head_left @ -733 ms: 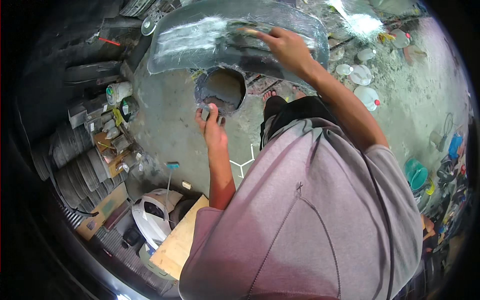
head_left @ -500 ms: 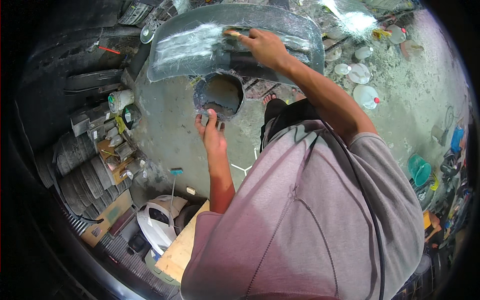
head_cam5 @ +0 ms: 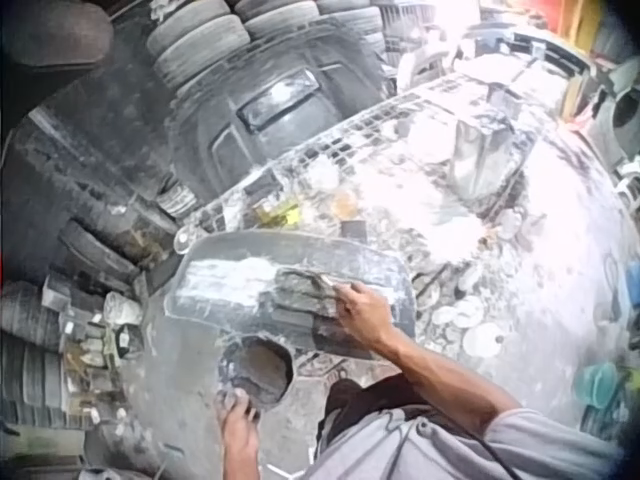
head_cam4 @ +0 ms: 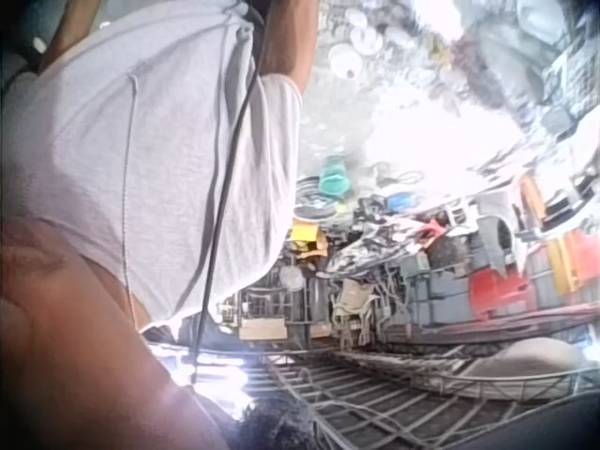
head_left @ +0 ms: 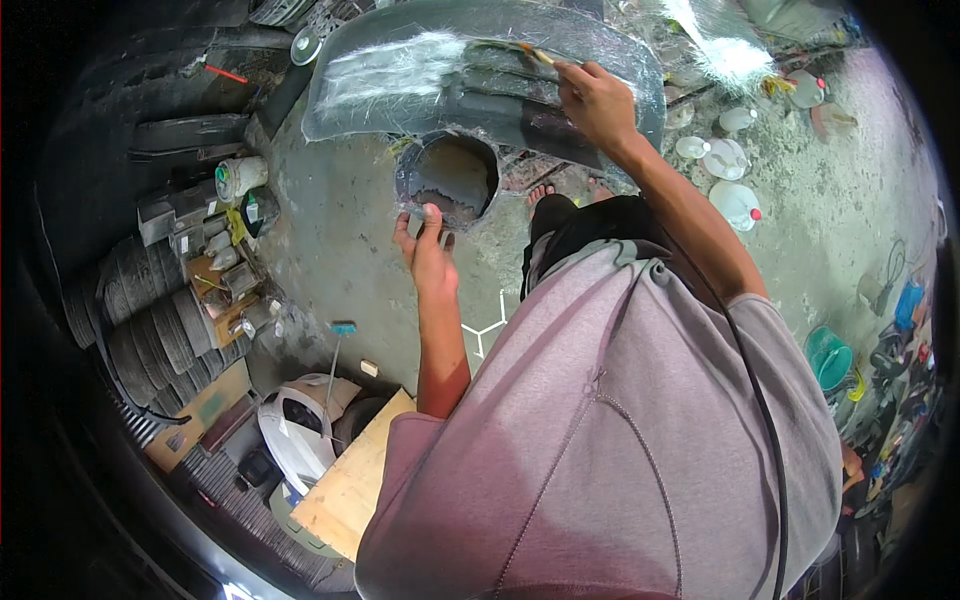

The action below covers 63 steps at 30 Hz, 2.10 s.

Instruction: Painting a car bumper part with a brush in an auto repair shop environment.

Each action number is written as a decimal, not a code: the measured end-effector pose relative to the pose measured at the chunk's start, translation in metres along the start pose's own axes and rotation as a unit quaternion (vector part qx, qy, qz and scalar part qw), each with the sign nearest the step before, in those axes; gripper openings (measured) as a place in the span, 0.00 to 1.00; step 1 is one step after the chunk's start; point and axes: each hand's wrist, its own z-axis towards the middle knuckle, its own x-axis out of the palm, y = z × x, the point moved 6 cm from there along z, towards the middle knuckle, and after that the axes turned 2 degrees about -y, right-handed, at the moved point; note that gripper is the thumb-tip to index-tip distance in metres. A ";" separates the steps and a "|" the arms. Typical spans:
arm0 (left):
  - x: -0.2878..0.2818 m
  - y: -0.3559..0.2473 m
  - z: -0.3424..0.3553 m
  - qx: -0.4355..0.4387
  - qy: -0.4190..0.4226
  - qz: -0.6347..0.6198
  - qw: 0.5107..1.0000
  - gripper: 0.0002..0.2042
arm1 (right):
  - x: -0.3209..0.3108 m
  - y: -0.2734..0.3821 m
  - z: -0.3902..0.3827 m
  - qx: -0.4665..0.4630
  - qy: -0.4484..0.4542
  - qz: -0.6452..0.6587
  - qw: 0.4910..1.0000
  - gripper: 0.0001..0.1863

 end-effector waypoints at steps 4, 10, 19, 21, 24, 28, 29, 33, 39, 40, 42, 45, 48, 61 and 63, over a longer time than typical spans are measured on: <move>0.001 0.001 0.001 -0.006 -0.001 0.011 1.000 0.39 | -0.003 0.013 0.008 -0.006 0.011 0.113 0.994 0.12; 0.003 0.000 0.000 -0.021 -0.011 0.009 1.000 0.41 | 0.027 -0.019 0.042 0.171 0.004 0.184 0.968 0.14; 0.004 -0.004 -0.003 -0.010 0.001 0.004 1.000 0.40 | -0.032 -0.107 0.056 0.266 0.009 0.054 0.962 0.17; 0.000 0.000 0.001 -0.016 -0.003 -0.002 1.000 0.40 | -0.021 -0.082 0.067 0.255 -0.010 0.183 0.950 0.17; -0.002 0.002 0.003 -0.022 -0.014 0.007 1.000 0.41 | 0.020 -0.038 0.078 0.254 0.035 0.288 0.923 0.15; -0.001 0.000 0.003 -0.027 -0.001 0.010 1.000 0.42 | 0.044 -0.026 0.077 0.169 0.057 0.128 0.976 0.14; 0.000 0.000 0.004 -0.022 0.008 0.019 1.000 0.44 | 0.041 -0.031 0.077 0.170 0.059 0.129 0.975 0.14; 0.002 0.002 0.005 -0.017 0.012 0.033 0.999 0.45 | -0.004 -0.079 0.067 0.289 -0.014 0.044 0.956 0.14; 0.001 -0.001 0.002 -0.014 0.017 0.014 1.000 0.43 | -0.031 0.017 0.043 0.018 0.122 0.327 0.937 0.09; -0.002 0.000 0.003 -0.014 0.011 0.008 1.000 0.43 | -0.029 0.047 0.033 -0.034 0.177 0.288 0.941 0.08; -0.002 0.001 0.003 -0.009 0.015 0.012 1.000 0.41 | -0.022 0.088 0.011 -0.083 0.263 0.202 0.940 0.08; 0.003 -0.002 -0.001 -0.015 0.013 0.028 0.999 0.39 | 0.004 0.098 -0.011 -0.092 0.314 0.099 0.940 0.09; 0.005 0.000 0.000 -0.006 0.004 0.009 1.000 0.37 | 0.024 0.077 -0.015 0.076 0.276 0.177 0.942 0.10; 0.003 0.004 0.000 -0.004 0.035 -0.006 0.999 0.38 | 0.040 0.045 -0.006 0.331 0.278 0.443 0.786 0.10; 0.002 0.004 0.000 0.008 0.038 -0.014 0.999 0.37 | 0.045 0.038 0.013 0.322 0.256 0.445 0.796 0.10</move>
